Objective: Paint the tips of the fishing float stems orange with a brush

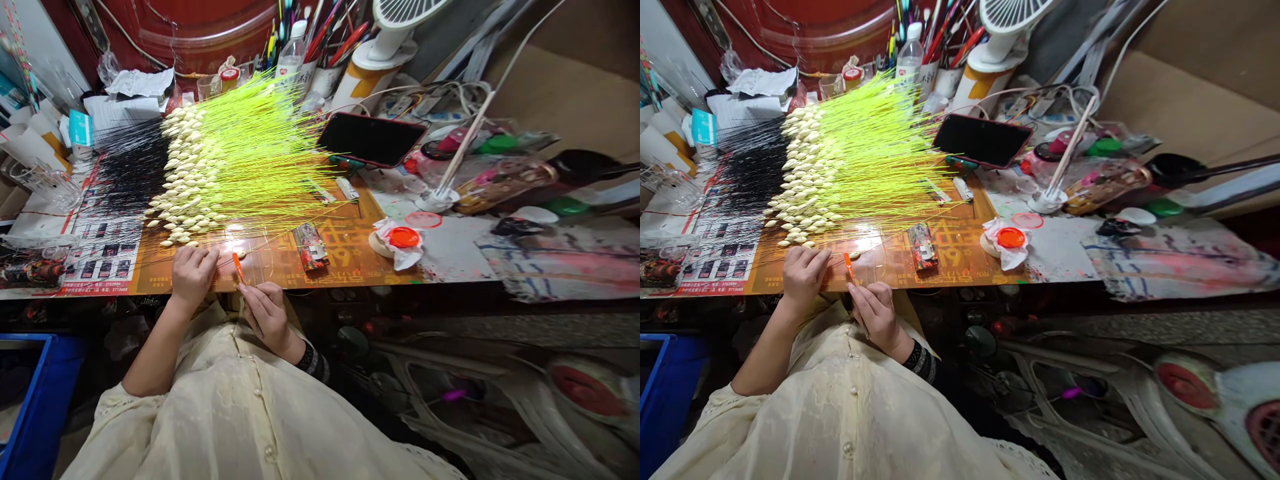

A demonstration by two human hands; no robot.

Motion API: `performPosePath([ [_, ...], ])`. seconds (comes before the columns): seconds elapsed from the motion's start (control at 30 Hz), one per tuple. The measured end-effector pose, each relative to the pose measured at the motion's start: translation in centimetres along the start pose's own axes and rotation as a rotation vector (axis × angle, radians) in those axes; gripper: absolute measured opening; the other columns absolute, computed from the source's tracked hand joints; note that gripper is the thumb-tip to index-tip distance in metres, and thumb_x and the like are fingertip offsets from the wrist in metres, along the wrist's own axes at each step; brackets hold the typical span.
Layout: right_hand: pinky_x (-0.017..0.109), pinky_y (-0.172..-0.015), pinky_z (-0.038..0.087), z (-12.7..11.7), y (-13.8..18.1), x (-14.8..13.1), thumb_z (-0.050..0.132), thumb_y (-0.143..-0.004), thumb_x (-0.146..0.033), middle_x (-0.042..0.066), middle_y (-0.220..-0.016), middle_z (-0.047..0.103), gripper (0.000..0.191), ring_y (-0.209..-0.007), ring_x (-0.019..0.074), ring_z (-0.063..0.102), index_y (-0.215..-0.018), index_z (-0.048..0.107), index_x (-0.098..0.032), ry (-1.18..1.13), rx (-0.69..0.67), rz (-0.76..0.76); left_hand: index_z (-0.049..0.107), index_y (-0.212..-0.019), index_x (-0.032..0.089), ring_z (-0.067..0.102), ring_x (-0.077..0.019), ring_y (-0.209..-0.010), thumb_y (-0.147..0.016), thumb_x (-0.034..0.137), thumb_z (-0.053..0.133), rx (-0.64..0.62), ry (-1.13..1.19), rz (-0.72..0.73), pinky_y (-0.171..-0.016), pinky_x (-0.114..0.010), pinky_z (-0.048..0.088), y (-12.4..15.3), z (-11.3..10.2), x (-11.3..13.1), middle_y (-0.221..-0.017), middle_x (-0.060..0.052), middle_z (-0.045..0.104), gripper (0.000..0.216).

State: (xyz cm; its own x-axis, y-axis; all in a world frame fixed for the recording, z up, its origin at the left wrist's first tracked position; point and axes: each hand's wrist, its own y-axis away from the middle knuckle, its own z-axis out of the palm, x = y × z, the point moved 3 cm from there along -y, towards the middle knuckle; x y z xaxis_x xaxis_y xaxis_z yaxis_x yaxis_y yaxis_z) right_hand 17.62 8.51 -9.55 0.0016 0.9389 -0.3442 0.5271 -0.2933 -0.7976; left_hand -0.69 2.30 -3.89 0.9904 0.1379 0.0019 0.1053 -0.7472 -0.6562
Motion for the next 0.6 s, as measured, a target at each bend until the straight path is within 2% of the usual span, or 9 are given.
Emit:
performPosePath([
  [0.2, 0.043, -0.092, 0.053, 0.0, 0.4, 0.1, 0.057, -0.092, -0.007, 0.01, -0.112, 0.074, 0.07, -0.098, 0.0228, 0.056, -0.158, 0.036, -0.02, -0.012, 0.007, -0.001, 0.072, -0.105, 0.022, 0.058, -0.0203, -0.084, -0.099, 0.023, 0.058, 0.035, -0.014, 0.028, -0.081, -0.036, 0.039, -0.2, -0.5, 0.1, -0.084, -0.005, 0.073, 0.015],
  [0.6, 0.042, -0.095, 0.052, 1.4, 0.4, -0.4, 0.056, -0.096, -0.013, 0.008, -0.111, 0.074, 0.064, -0.101, 0.0208, 0.057, -0.156, 0.039, -0.023, -0.059, 0.011, -0.035, 0.074, -0.107, 0.023, 0.062, -0.0219, -0.091, -0.1, 0.025, 0.054, 0.007, 0.041, -0.038, -0.088, -0.04, 0.043, 1.0, -0.4, -1.0, -0.093, -0.008, 0.074, 0.021],
])
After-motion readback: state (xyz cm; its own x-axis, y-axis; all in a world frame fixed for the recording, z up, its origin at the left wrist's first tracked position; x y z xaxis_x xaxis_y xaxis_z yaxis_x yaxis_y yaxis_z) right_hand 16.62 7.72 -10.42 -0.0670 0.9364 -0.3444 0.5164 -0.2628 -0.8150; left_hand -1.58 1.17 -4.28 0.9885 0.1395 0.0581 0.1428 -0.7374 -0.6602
